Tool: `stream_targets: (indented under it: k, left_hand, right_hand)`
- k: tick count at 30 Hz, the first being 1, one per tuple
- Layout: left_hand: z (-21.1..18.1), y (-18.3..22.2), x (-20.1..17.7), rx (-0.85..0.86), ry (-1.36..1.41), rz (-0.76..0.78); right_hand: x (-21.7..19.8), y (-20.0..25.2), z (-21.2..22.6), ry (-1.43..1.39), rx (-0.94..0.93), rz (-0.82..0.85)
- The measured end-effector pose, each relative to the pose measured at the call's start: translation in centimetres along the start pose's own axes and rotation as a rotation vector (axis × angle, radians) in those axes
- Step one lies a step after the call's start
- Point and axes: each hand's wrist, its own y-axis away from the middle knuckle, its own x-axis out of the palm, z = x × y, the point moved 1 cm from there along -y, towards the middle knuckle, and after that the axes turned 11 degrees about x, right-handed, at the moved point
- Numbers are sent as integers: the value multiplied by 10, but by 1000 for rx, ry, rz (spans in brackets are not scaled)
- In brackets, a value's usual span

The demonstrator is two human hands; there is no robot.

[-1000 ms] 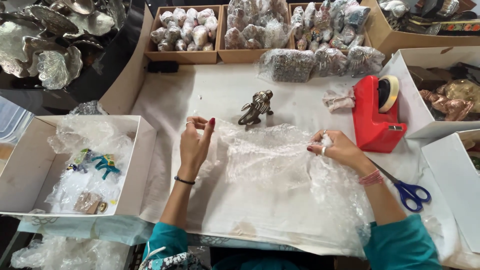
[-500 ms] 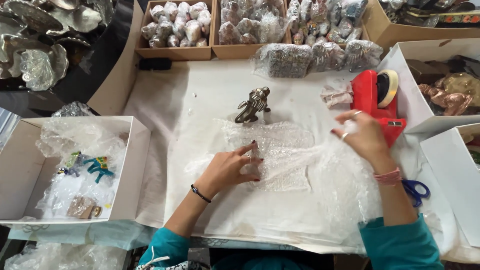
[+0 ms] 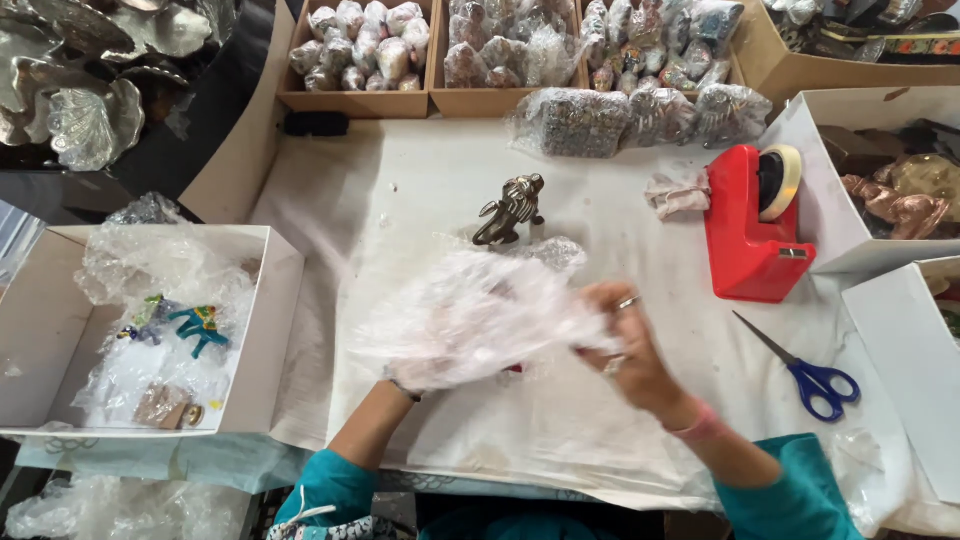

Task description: The person wraps a small decorative figurine in bubble wrap, cuts the wrap with scissors, and secures it with tape. They then place the wrapped item into a box containing other wrapped items.

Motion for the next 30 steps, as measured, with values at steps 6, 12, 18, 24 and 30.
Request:
stream_targets:
  k: [6, 12, 18, 24, 30]
  left_hand:
    - [24, 2, -14, -126, 383, -259]
    - [41, 2, -16, -248, 756, -557]
    - [-5, -23, -50, -259, 910, -980]
    - [41, 25, -82, 93, 1487, -929]
    - [104, 127, -145, 399, 855, -981]
  right_hand:
    - [9, -16, -22, 1128, -56, -198]
    - [27, -26, -4, 1333, -73, -107]
    - [18, -31, -8, 1742, -233, -142]
    - [7, -30, -5, 1768, -52, -207]
    - [7, -32, -7, 1806, -100, -184]
